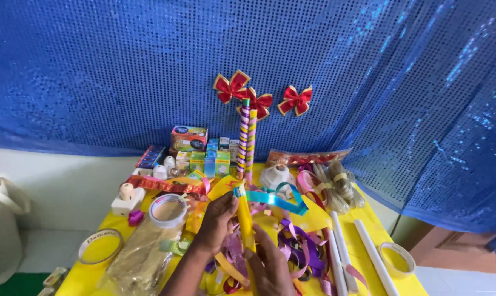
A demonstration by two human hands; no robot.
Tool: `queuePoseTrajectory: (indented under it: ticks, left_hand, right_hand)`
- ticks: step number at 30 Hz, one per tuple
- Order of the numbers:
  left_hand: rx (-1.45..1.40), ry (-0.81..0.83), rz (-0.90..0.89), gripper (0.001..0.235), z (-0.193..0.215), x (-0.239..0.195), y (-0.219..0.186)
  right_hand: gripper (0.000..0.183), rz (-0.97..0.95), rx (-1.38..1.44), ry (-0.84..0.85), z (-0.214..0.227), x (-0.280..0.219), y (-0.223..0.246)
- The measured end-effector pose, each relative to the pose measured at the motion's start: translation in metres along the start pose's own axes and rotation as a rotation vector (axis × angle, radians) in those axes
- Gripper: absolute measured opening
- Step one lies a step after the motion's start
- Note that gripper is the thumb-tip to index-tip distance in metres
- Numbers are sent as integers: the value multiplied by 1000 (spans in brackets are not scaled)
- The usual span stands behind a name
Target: The person wraps a teal ribbon around a yellow cylindrical object on a table covered with craft supplies. They repeatedly wind the ribbon around the cylinder, adjusting its position to create a spiral pattern.
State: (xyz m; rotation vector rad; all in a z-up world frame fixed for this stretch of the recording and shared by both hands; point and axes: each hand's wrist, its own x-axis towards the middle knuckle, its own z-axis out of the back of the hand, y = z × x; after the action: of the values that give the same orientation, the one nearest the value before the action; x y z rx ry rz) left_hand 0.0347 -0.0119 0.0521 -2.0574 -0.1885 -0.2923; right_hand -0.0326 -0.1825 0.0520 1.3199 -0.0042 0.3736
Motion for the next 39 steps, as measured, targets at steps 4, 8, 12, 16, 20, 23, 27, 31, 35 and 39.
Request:
queuePoseTrajectory:
  ticks: [4, 8, 12, 16, 20, 23, 27, 31, 35, 39]
  left_hand:
    - [-200, 83, -18, 22, 15, 1, 17]
    - [-288, 73, -13, 18, 31, -3, 33]
    - [-328, 44, -28, 23, 36, -8, 34]
    - [-370, 41, 1, 30, 35, -14, 33]
    - [-369, 46, 22, 34, 40, -7, 43]
    - [-371, 73, 20, 24, 38, -11, 42]
    - [-323, 83, 28, 30, 36, -12, 39]
    - [-301, 101, -26, 32, 35, -12, 37]
    - [-231, 83, -27, 32, 31, -13, 32]
    - [-221, 32, -29, 39, 36, -13, 41]
  right_hand:
    - [55, 69, 320, 9, -7, 2, -24]
    - [56, -140, 342, 7, -18, -8, -1]
    - [56, -223, 440, -160, -26, -7, -11]
    - [53, -193, 497, -217, -36, -14, -5]
    - [60, -162, 346, -81, -27, 13, -58]
    - [61, -70, 418, -201, -30, 7, -61]
    - [61, 0, 326, -1, -16, 1, -44]
    - [55, -36, 233, 95, -10, -8, 1]
    - [52, -1, 217, 90, -13, -10, 5]
    - [48, -10, 307, 88, -14, -11, -6]
